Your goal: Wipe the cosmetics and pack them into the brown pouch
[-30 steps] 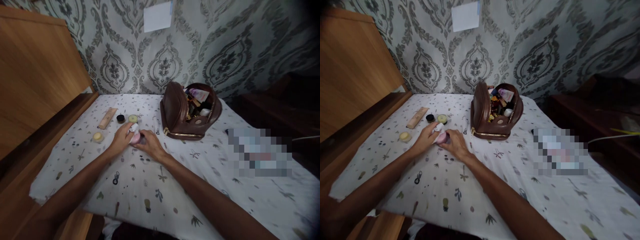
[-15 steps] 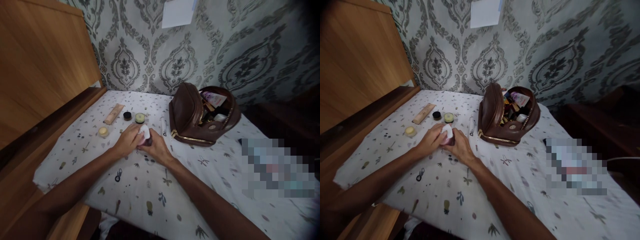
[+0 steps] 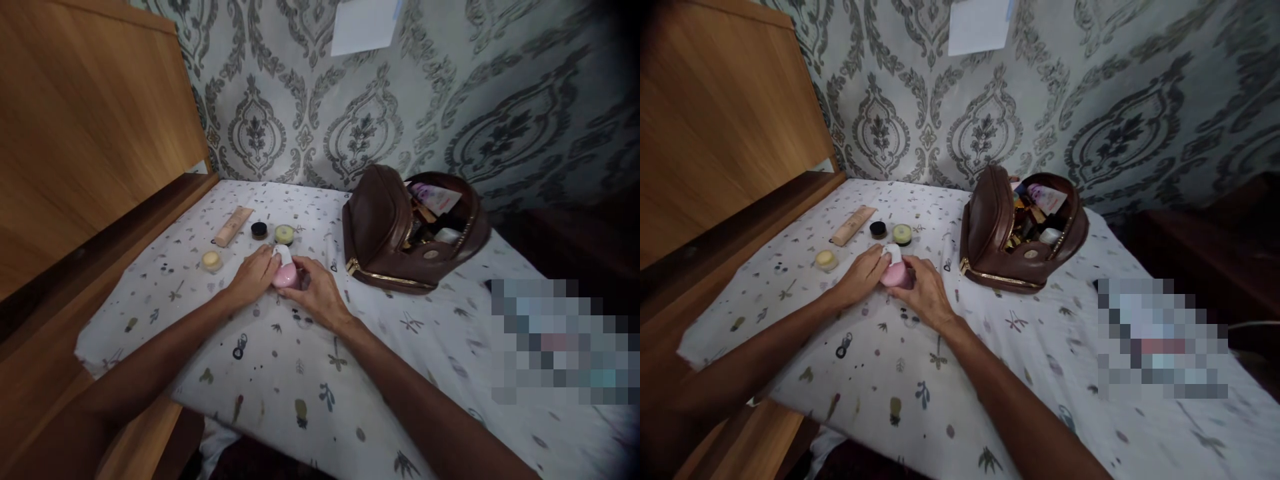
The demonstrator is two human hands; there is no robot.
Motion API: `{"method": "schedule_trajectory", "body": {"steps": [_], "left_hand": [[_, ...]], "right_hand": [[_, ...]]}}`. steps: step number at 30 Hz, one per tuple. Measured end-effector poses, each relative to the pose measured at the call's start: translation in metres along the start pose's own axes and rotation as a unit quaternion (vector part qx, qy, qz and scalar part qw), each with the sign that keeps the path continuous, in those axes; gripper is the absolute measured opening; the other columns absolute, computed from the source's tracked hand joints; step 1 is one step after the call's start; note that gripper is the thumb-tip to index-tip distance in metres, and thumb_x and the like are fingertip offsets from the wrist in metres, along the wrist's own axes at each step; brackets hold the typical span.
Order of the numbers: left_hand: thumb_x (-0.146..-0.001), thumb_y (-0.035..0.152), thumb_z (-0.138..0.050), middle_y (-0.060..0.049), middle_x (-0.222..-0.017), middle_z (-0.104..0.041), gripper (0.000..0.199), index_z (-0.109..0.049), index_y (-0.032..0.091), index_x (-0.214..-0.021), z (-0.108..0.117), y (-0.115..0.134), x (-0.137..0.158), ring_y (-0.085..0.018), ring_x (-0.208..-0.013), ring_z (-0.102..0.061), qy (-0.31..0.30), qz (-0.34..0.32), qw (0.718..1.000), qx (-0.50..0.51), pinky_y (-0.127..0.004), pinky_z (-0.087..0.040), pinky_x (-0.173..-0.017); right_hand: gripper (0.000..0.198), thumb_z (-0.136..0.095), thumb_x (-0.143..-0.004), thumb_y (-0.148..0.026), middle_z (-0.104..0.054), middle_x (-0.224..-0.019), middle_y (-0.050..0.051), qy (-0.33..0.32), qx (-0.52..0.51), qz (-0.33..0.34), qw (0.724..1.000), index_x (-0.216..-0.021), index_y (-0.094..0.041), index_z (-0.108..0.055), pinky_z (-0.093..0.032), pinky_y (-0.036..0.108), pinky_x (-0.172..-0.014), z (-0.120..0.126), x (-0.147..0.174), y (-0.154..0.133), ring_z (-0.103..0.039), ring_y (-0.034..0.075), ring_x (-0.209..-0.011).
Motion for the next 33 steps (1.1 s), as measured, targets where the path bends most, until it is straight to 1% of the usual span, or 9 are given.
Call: {"method": "schedule_trajectory", "body": {"steps": [2, 4, 8, 15, 19, 21, 24, 27, 33], "left_hand": [[-0.103, 0.035, -0.030, -0.008, -0.104, -0.070, 0.040, -0.057, 0.019, -0.129, 0.000, -0.001, 0.001, -0.024, -0.097, -0.066, -0.011, 0.007, 1.000, 0.013, -0.040, -0.051, -0.091], [-0.103, 0.034, -0.031, -0.006, -0.109, -0.072, 0.042, -0.051, 0.022, -0.138, 0.000, 0.002, 0.002, -0.024, -0.097, -0.068, -0.021, -0.001, 1.000, 0.017, -0.039, -0.052, -0.089], [-0.102, 0.040, -0.038, -0.007, -0.106, -0.073, 0.034, -0.065, 0.021, -0.108, 0.003, 0.013, 0.002, -0.024, -0.098, -0.068, -0.019, -0.049, 0.999, -0.016, -0.037, -0.051, -0.087], [-0.105, 0.044, -0.027, -0.002, -0.069, -0.058, 0.044, -0.053, 0.021, -0.079, 0.019, 0.014, 0.003, -0.019, -0.067, -0.057, 0.030, -0.034, 0.997, -0.063, -0.033, -0.045, -0.068], [-0.105, 0.047, -0.025, -0.006, -0.087, -0.059, 0.047, -0.053, 0.021, -0.078, 0.032, 0.022, 0.004, -0.020, -0.081, -0.057, 0.082, -0.069, 0.992, -0.069, -0.034, -0.046, -0.072], [-0.105, 0.048, -0.024, -0.007, -0.093, -0.060, 0.049, -0.052, 0.021, -0.076, 0.033, 0.023, 0.004, -0.021, -0.087, -0.058, 0.084, -0.071, 0.992, -0.061, -0.034, -0.046, -0.074], [-0.105, 0.045, -0.021, -0.004, -0.076, -0.056, 0.049, -0.046, 0.022, -0.070, 0.027, 0.020, 0.002, -0.019, -0.074, -0.055, 0.054, -0.055, 0.997, -0.032, -0.034, -0.044, -0.071], [-0.105, 0.045, -0.023, 0.000, -0.068, -0.053, 0.042, -0.047, 0.023, -0.078, 0.024, 0.015, 0.005, -0.018, -0.066, -0.054, 0.062, -0.023, 0.998, -0.011, -0.033, -0.042, -0.068], [-0.102, 0.043, -0.033, -0.008, -0.098, -0.061, 0.028, -0.049, 0.021, -0.098, 0.011, 0.033, 0.015, -0.024, -0.095, -0.058, 0.087, -0.078, 0.992, -0.048, -0.039, -0.048, -0.085]], "right_hand": [[0.062, -0.087, -0.067, -0.031, -0.071, -0.111, 0.009, 0.009, -0.008, -0.003, 1.000, -0.124, -0.021, -0.064, -0.052, 0.043, -0.091, 0.001, 0.000, 0.002, -0.064, 0.027, -0.100], [0.060, -0.086, -0.068, -0.031, -0.072, -0.111, 0.009, 0.023, -0.015, -0.009, 1.000, -0.123, -0.020, -0.066, -0.052, 0.044, -0.091, 0.003, -0.001, 0.004, -0.065, 0.026, -0.100], [0.054, -0.084, -0.070, -0.036, -0.073, -0.112, 0.011, 0.036, -0.041, -0.040, 0.998, -0.119, -0.019, -0.067, -0.054, 0.044, -0.090, 0.004, -0.001, 0.013, -0.066, 0.027, -0.100], [0.054, -0.082, -0.072, -0.036, -0.071, -0.117, 0.012, 0.051, -0.044, -0.032, 0.997, -0.121, -0.020, -0.066, -0.054, 0.045, -0.091, 0.007, -0.002, 0.012, -0.066, 0.027, -0.102], [0.056, -0.082, -0.072, -0.037, -0.070, -0.118, 0.011, 0.037, -0.043, 0.001, 0.998, -0.124, -0.022, -0.065, -0.055, 0.043, -0.088, 0.005, 0.000, 0.003, -0.065, 0.027, -0.102], [0.057, -0.082, -0.073, -0.036, -0.070, -0.118, 0.011, 0.027, -0.031, 0.026, 0.999, -0.125, -0.022, -0.065, -0.055, 0.043, -0.088, 0.004, 0.001, -0.003, -0.064, 0.027, -0.104], [0.056, -0.083, -0.074, -0.036, -0.071, -0.114, 0.011, 0.003, 0.004, 0.079, 0.997, -0.125, -0.022, -0.065, -0.054, 0.045, -0.090, 0.000, 0.004, -0.016, -0.063, 0.028, -0.105], [0.056, -0.083, -0.074, -0.038, -0.072, -0.111, 0.010, -0.032, 0.034, 0.115, 0.992, -0.124, -0.022, -0.065, -0.052, 0.047, -0.091, -0.005, 0.006, -0.024, -0.062, 0.029, -0.103], [0.044, -0.078, -0.073, -0.037, -0.072, -0.103, 0.010, -0.024, 0.048, 0.061, 0.997, -0.113, -0.020, -0.068, -0.052, 0.043, -0.086, -0.003, 0.004, -0.018, -0.063, 0.028, -0.096]]}}
Point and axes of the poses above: each hand's wrist, its own x-axis away from the middle knuckle, its own z-axis out of the back of the hand, y = z × x, the point moved 8 cm from there along -x, towards the middle knuckle
